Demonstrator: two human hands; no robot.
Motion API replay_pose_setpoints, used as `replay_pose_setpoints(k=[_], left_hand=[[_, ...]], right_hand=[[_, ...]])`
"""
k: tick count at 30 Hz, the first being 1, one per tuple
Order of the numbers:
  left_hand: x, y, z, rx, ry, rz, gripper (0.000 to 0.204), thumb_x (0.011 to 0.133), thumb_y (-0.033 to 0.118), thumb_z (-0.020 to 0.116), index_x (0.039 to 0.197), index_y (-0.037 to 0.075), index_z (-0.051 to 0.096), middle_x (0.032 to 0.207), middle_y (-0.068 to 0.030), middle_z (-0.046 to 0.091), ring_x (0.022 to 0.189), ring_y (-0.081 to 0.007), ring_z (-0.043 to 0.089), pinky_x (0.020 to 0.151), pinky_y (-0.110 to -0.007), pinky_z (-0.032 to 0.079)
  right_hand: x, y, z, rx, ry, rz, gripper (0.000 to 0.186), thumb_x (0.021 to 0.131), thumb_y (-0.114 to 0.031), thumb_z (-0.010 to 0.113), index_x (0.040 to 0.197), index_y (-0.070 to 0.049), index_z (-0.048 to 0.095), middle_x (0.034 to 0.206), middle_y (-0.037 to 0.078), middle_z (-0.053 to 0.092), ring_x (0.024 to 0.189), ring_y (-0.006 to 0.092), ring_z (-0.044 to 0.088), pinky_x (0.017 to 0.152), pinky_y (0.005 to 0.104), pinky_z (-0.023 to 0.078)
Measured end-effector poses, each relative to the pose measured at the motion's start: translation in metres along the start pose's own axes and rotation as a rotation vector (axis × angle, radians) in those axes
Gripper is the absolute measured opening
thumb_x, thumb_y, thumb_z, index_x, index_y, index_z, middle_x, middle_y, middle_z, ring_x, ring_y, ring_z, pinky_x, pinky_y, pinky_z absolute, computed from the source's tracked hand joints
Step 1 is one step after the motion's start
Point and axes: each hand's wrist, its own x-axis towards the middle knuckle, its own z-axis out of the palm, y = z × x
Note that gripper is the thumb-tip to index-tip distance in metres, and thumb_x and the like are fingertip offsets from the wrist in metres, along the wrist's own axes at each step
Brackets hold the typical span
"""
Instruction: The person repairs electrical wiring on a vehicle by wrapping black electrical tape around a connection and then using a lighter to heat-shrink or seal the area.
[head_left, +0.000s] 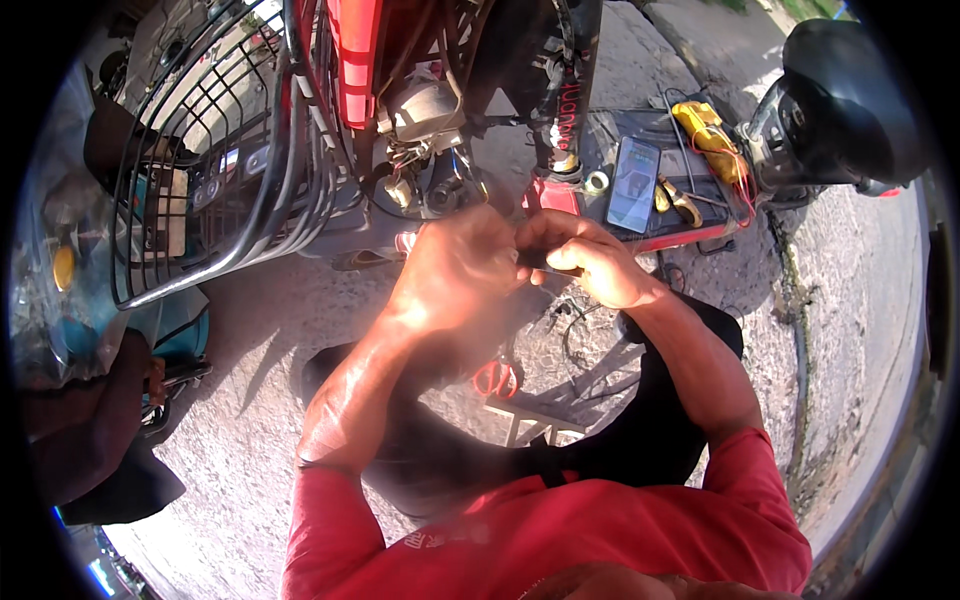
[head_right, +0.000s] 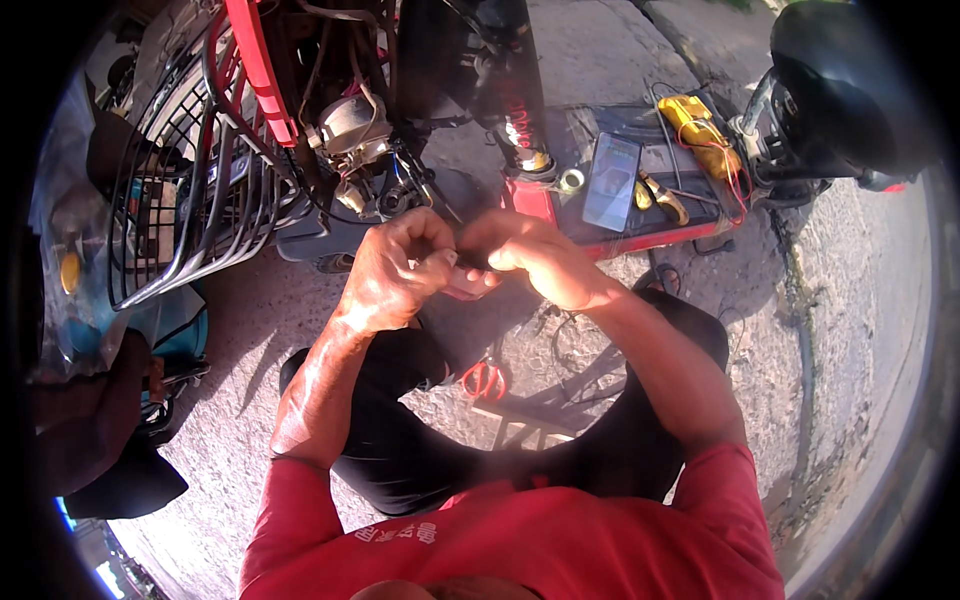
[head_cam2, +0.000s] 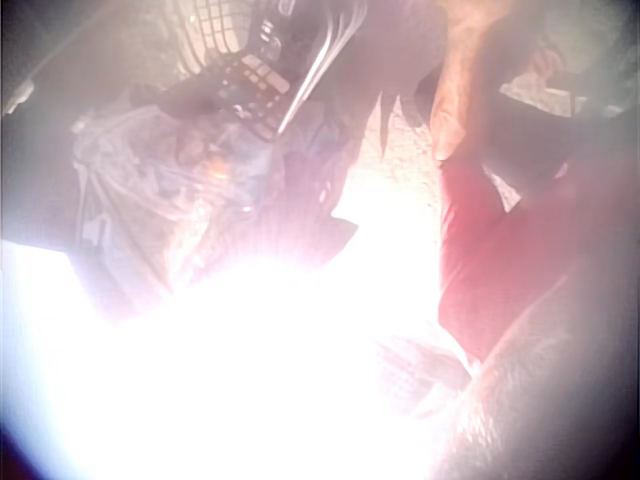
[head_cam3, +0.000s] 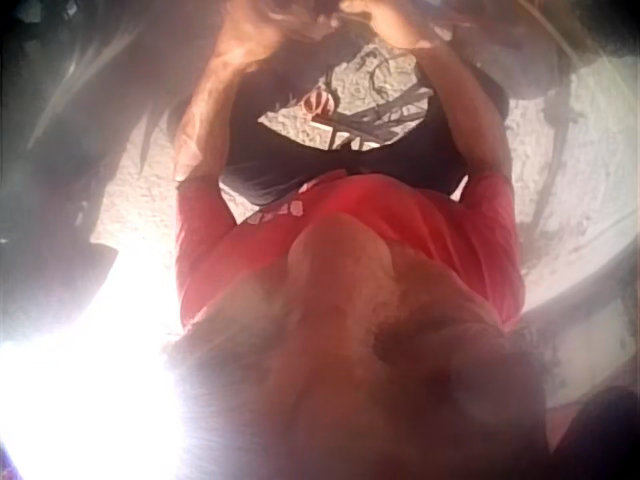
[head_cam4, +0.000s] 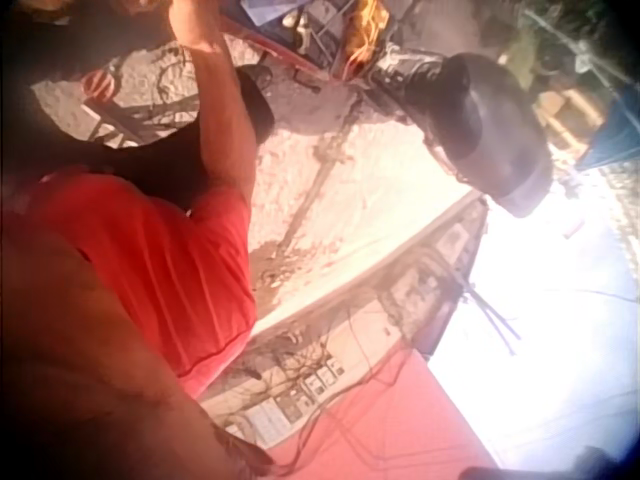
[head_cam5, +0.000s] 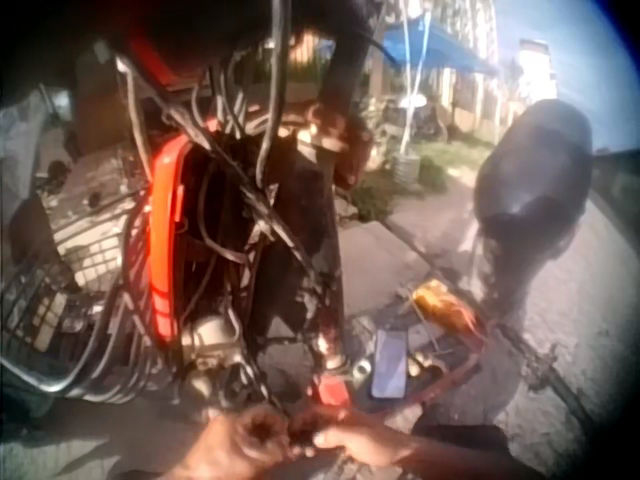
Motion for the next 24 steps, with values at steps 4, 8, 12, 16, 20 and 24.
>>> replay_pose_setpoints(k=[4, 8, 12, 16, 20, 24], left_hand=[[-0.003, 0.003, -0.001, -0.071, 0.024, 0.010, 0.008, 0.086, 0.006, 0.065, 0.090, -0.001, 0.064, 0.082, -0.0011, 0.065, 0.080, -0.0088, 0.060, 0.073, -0.028, 0.051], [-0.003, -0.008, -0.002, -0.018, 0.094, 0.116, 0.007, 0.084, 0.005, 0.066, 0.088, -0.001, 0.064, 0.081, -0.0014, 0.065, 0.078, -0.0084, 0.060, 0.071, -0.028, 0.050], [-0.001, -0.015, -0.001, 0.068, 0.139, 0.092, 0.008, 0.084, 0.006, 0.067, 0.088, 0.000, 0.064, 0.080, -0.0017, 0.065, 0.075, -0.0079, 0.059, 0.069, -0.027, 0.050], [-0.004, -0.006, -0.003, 0.069, 0.133, 0.014, 0.010, 0.085, 0.008, 0.068, 0.089, 0.000, 0.064, 0.080, -0.0013, 0.065, 0.074, -0.0078, 0.058, 0.068, -0.027, 0.049], [0.001, -0.018, -0.011, -0.063, 0.083, 0.026, 0.012, 0.091, 0.011, 0.069, 0.094, -0.001, 0.067, 0.081, -0.0018, 0.066, 0.073, -0.0079, 0.059, 0.067, -0.026, 0.048], [-0.005, -0.012, -0.021, -0.325, 0.026, -0.041, 0.017, 0.097, 0.014, 0.070, 0.102, -0.002, 0.069, 0.084, -0.0032, 0.068, 0.072, -0.0090, 0.061, 0.066, -0.026, 0.049]], right_hand=[[0.002, -0.003, 0.009, -0.200, 0.038, -0.035, 0.027, 0.103, -0.015, 0.060, 0.121, 0.004, 0.063, 0.106, 0.006, 0.064, 0.096, 0.0130, 0.061, 0.086, 0.0299, 0.052], [-0.003, -0.014, 0.013, -0.133, -0.003, -0.060, 0.030, 0.102, -0.012, 0.060, 0.127, 0.003, 0.062, 0.111, 0.007, 0.066, 0.096, 0.0137, 0.063, 0.088, 0.0308, 0.052], [-0.008, -0.014, 0.013, -0.127, 0.034, -0.006, 0.030, 0.102, -0.011, 0.060, 0.128, 0.003, 0.062, 0.114, 0.008, 0.068, 0.097, 0.0133, 0.064, 0.088, 0.0303, 0.053], [-0.004, -0.005, 0.004, -0.233, 0.067, 0.039, 0.024, 0.102, -0.010, 0.061, 0.122, 0.001, 0.065, 0.106, 0.007, 0.071, 0.094, 0.0121, 0.064, 0.084, 0.0292, 0.053], [0.001, -0.003, 0.017, -0.209, 0.174, -0.008, 0.016, 0.103, -0.010, 0.062, 0.113, 0.002, 0.064, 0.100, 0.008, 0.071, 0.088, 0.0120, 0.064, 0.081, 0.0282, 0.053], [0.002, -0.020, 0.032, -0.260, 0.293, -0.023, 0.013, 0.103, -0.011, 0.063, 0.107, 0.000, 0.064, 0.098, 0.008, 0.070, 0.087, 0.0131, 0.065, 0.078, 0.0280, 0.053]])
